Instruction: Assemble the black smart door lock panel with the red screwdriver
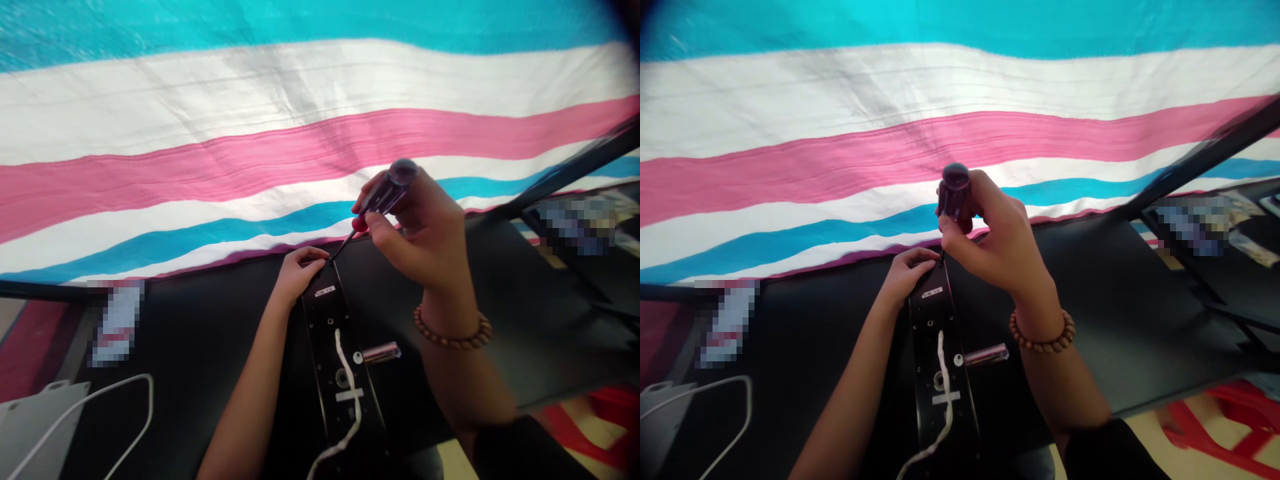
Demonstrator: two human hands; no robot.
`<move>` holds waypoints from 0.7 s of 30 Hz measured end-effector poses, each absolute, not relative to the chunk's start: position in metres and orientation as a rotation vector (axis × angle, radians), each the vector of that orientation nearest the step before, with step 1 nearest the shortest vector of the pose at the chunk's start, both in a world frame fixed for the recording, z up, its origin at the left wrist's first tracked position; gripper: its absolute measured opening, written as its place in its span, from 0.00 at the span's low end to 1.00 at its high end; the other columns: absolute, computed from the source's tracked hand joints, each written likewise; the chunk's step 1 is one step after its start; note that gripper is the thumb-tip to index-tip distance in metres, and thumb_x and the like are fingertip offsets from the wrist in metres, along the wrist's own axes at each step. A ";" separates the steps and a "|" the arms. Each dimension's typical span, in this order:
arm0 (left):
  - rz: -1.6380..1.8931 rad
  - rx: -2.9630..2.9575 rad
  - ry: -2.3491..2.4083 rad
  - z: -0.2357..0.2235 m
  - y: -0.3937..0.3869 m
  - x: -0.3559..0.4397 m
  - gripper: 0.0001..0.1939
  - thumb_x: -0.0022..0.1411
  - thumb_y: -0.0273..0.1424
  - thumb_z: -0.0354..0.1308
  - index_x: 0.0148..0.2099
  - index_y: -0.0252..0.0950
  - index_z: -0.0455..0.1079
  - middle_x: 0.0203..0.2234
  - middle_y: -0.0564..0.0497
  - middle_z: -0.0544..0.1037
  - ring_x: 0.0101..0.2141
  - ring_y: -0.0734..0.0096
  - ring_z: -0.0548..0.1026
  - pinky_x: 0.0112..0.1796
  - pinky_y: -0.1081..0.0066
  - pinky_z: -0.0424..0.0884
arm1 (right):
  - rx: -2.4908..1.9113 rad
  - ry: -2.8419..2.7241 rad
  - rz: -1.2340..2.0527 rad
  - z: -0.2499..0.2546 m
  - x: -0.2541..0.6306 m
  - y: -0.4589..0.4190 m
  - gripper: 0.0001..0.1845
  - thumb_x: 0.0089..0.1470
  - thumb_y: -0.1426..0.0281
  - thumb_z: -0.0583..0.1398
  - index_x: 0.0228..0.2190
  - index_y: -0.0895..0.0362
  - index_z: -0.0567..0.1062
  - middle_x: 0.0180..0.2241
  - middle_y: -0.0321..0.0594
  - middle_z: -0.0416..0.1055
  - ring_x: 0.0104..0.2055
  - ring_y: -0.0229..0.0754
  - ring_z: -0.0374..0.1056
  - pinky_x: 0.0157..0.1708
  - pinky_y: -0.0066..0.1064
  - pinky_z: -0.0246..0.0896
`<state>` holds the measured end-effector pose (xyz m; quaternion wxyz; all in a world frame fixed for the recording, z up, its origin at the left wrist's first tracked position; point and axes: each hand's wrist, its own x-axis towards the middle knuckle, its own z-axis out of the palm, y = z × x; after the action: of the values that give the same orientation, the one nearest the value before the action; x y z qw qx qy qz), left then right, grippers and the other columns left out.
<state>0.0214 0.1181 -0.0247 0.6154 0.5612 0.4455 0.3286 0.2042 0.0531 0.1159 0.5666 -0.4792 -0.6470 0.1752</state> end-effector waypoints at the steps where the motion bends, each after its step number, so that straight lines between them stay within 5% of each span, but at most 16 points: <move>1: 0.758 1.289 1.027 -0.025 0.118 0.021 0.09 0.51 0.32 0.67 0.36 0.36 0.80 0.32 0.48 0.83 0.37 0.62 0.79 0.45 0.62 0.74 | -1.126 -1.522 0.410 0.115 0.204 0.053 0.12 0.53 0.74 0.63 0.40 0.50 0.73 0.33 0.34 0.72 0.34 0.41 0.73 0.35 0.36 0.74; 21: 0.767 1.277 1.016 -0.029 0.117 0.020 0.10 0.52 0.34 0.67 0.37 0.36 0.80 0.33 0.48 0.83 0.37 0.64 0.79 0.44 0.64 0.73 | -1.125 -1.509 0.407 0.115 0.201 0.051 0.14 0.53 0.77 0.60 0.41 0.51 0.73 0.38 0.35 0.74 0.34 0.41 0.72 0.34 0.39 0.72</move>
<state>0.0201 0.1166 -0.0293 0.6203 0.5556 0.4417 0.3337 0.2007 0.0513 0.1146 0.5712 -0.4797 -0.6430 0.1735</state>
